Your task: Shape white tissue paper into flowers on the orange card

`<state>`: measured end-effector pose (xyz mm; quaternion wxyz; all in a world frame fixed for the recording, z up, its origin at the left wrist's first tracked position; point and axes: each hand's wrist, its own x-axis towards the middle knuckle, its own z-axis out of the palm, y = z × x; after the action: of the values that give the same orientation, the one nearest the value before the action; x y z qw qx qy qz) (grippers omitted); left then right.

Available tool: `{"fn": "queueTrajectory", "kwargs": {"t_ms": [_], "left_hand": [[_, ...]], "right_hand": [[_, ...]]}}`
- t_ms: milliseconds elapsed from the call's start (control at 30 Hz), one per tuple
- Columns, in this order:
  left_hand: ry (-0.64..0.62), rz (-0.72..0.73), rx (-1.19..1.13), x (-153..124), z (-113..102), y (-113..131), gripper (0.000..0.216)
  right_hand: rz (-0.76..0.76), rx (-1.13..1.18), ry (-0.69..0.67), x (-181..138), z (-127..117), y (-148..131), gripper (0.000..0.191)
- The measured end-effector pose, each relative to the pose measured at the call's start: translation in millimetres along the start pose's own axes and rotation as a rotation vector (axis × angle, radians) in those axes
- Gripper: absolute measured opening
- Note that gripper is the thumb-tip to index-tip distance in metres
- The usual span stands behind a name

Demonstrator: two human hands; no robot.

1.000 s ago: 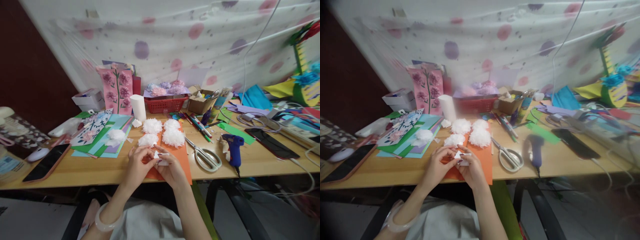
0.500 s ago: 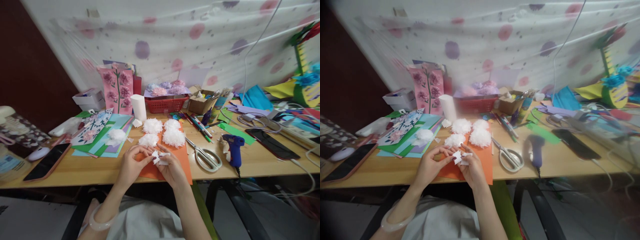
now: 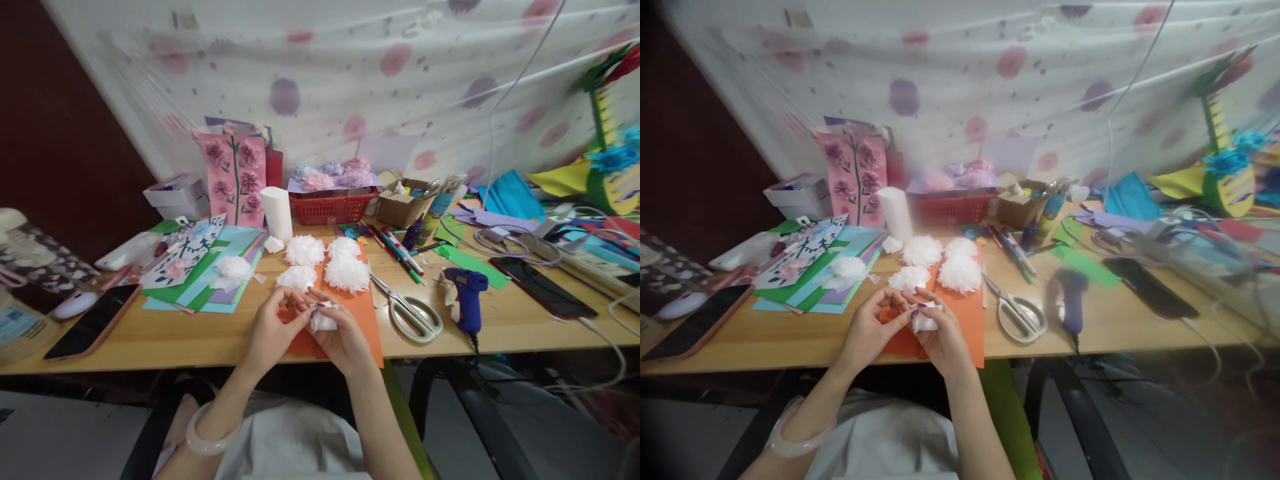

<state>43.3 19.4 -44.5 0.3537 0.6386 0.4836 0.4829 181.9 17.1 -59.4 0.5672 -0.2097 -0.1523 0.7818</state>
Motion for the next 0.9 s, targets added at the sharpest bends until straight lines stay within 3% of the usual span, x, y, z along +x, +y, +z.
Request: {"fn": "queueTrajectory", "kwargs": {"t_ms": [333, 533, 600, 900], "left_hand": [[0.136, 0.002, 0.000, 5.7, -10.3, -9.3, 0.015], [-0.017, 0.116, 0.214, -5.0, -8.5, -5.5, 0.011], [-0.012, 0.135, 0.226, -6.4, -6.3, -3.9, 0.013], [0.090, -0.090, 0.012, -0.1, -12.1, -7.5, 0.024]], "right_hand": [[-0.022, -0.023, -0.008, 0.1, -2.6, 3.8, 0.048], [-0.020, -0.033, -0.029, -1.8, 0.4, 1.9, 0.052], [-0.022, -0.035, -0.016, -1.4, 0.4, 1.7, 0.053], [-0.051, -0.061, -0.025, 1.1, -4.7, 3.2, 0.052]]}}
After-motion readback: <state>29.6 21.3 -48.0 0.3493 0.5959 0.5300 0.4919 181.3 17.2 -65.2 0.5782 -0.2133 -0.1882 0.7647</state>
